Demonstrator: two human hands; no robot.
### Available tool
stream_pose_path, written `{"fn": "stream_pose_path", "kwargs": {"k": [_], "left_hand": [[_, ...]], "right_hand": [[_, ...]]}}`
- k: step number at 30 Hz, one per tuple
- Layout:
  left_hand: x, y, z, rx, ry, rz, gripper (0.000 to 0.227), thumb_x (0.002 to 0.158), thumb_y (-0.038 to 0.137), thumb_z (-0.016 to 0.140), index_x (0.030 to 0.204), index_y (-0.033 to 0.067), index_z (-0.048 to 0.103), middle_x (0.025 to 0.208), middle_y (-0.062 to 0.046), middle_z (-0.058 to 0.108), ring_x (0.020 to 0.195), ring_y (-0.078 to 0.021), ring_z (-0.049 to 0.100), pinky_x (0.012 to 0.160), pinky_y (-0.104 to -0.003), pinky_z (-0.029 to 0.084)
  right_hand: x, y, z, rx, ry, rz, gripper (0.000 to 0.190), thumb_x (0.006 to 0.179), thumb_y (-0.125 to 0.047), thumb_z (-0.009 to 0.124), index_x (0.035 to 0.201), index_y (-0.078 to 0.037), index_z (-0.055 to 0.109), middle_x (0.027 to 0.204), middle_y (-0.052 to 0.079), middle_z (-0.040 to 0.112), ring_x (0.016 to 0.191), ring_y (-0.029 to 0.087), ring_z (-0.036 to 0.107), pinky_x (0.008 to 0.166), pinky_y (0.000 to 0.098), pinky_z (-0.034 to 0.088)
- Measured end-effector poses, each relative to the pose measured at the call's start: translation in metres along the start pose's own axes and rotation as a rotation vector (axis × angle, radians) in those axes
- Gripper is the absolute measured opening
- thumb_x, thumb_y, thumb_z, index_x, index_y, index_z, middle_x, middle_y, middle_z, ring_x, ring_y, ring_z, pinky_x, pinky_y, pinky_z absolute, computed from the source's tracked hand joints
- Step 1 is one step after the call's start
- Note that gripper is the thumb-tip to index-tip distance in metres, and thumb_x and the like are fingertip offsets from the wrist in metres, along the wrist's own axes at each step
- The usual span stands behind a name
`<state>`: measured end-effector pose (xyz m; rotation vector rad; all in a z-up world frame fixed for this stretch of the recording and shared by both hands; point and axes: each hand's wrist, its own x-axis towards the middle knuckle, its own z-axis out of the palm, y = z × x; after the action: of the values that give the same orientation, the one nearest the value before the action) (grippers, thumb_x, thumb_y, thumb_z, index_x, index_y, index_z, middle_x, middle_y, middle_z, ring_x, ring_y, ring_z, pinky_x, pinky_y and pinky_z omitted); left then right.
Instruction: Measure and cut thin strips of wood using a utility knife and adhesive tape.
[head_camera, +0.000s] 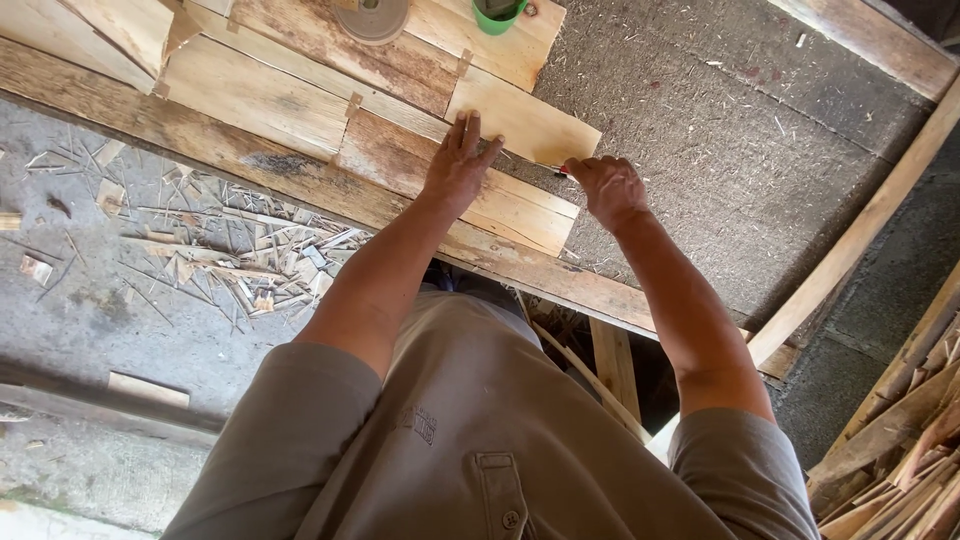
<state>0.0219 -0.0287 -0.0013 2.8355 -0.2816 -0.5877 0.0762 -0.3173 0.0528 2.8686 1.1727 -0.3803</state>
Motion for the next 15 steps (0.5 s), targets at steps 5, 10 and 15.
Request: {"fn": "stream_pose_path", "kwargs": {"k": [5,10,15], "left_hand": [[0.0,-0.002,0.001,-0.029,0.028,0.016,0.073,0.102,0.008,0.055,0.164,0.0324,0.026,0.17,-0.024,-0.002,0.157,-0.0409,0.003,0.128,-0.042,0.014],[-0.001,-0.002,0.003,-0.014,0.029,0.013,0.078,0.1,0.004,0.056,0.165,0.0336,0.025,0.169,-0.024,-0.002,0.156,-0.0406,0.004,0.127,-0.042,0.016],[0.003,-0.008,0.015,-0.008,0.11,0.039,0.077,0.101,0.003,0.057,0.165,0.0338,0.027,0.17,-0.024,0.001,0.157,-0.0406,0.007,0.128,-0.042,0.017]], "right_hand": [[-0.009,0.005,0.0,0.008,0.009,0.007,0.043,0.092,0.012,0.06,0.121,-0.018,0.071,0.098,0.005,0.078,0.076,0.016,0.069,0.072,0.0312,0.063],[-0.014,0.014,0.006,0.013,-0.027,0.017,0.043,0.095,0.014,0.056,0.12,-0.018,0.071,0.096,0.006,0.077,0.07,0.014,0.066,0.066,0.0288,0.062],[-0.017,0.022,0.006,-0.018,0.007,-0.025,0.041,0.093,0.015,0.058,0.115,-0.017,0.071,0.098,0.004,0.077,0.068,0.014,0.064,0.064,0.0276,0.061]]}}
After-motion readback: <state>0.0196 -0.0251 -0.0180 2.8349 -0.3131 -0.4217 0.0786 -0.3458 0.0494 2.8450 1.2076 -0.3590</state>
